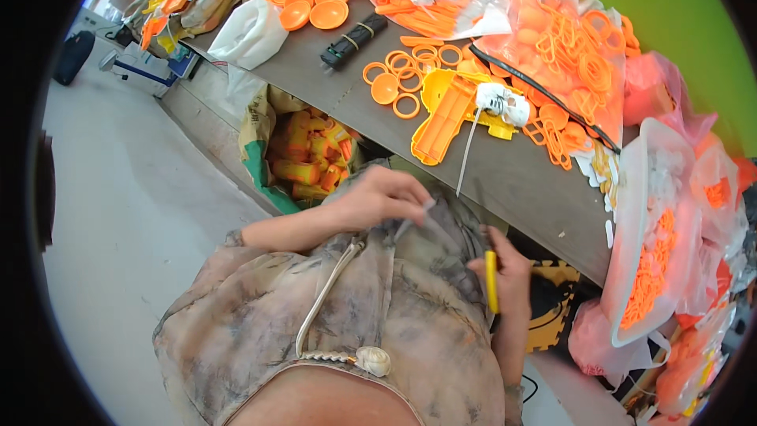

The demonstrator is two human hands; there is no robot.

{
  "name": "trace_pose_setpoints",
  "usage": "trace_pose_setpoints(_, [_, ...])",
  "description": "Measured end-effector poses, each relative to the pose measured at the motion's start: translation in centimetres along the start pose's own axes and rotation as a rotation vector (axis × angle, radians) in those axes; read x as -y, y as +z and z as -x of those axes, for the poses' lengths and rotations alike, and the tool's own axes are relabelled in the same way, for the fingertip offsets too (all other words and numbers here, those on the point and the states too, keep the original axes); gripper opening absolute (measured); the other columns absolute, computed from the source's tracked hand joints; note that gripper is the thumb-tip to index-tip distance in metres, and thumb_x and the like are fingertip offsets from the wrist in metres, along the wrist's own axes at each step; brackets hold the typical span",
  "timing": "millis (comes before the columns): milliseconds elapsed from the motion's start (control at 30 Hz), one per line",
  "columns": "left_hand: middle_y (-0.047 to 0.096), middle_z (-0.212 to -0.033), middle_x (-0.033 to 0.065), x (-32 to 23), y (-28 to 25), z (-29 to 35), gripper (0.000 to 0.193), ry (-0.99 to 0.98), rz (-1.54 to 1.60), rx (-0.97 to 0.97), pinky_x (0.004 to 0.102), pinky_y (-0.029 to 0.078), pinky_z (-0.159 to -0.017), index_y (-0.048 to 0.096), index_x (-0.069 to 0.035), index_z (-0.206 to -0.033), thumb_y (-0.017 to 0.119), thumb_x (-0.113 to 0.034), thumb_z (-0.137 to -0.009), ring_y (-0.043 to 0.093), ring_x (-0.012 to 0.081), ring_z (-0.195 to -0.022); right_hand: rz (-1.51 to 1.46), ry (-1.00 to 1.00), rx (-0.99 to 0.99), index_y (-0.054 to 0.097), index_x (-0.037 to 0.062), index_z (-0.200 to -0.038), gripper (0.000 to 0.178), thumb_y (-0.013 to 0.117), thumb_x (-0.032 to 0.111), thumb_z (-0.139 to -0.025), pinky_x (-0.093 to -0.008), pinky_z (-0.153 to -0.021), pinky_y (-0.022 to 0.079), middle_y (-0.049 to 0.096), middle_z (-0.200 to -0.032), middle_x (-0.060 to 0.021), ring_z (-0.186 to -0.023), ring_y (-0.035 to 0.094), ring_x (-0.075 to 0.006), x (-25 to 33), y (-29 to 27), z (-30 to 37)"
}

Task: Assembling a yellow plastic toy gun by fitting internal components and closing the outer casing.

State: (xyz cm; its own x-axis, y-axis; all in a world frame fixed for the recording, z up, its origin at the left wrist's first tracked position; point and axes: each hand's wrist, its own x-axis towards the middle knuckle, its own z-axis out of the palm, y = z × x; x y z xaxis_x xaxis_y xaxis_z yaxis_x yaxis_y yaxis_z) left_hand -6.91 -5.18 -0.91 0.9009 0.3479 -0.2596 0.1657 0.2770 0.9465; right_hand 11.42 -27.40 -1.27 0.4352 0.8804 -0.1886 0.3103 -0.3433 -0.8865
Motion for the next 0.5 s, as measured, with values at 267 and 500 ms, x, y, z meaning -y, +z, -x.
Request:
trace_pose_setpoints(267, [0.068, -0.084, 0.0111, -11.6, -23.2, 3.9, 0.015, 0.378, -1.160, -1.244, 0.0289, 0.049, -0.071, 0.068, -0.003, -0.092, 0.062, -0.011, -0.080, 0.064, 0.0174, -0.077, 0.613, 0.122, -0.434, 0.050, 0.0009, -0.122, 0.042, 0.058, 0.005, -0.081, -0.0351, -0.080, 0.046, 0.059, -0.105, -0.0193, -0.093, 0.060, -0.0271, -0.2, -9.8, 0.1])
trace_pose_setpoints(500, [0.067, -0.095, 0.0141, -11.1, -29.4, 3.3, 0.018, 0.275, -1.502, -0.991, 0.0308, 0.047, -0.074, 0.067, -0.004, -0.097, 0.057, -0.015, -0.087, 0.064, 0.0209, -0.085, 0.979, -0.061, -0.558, 0.053, -0.0008, -0.117, 0.037, 0.055, 0.003, -0.080, -0.0408, -0.087, 0.041, 0.056, -0.102, -0.0173, -0.099, 0.052, -0.0344, 0.4, -9.9, -2.1])
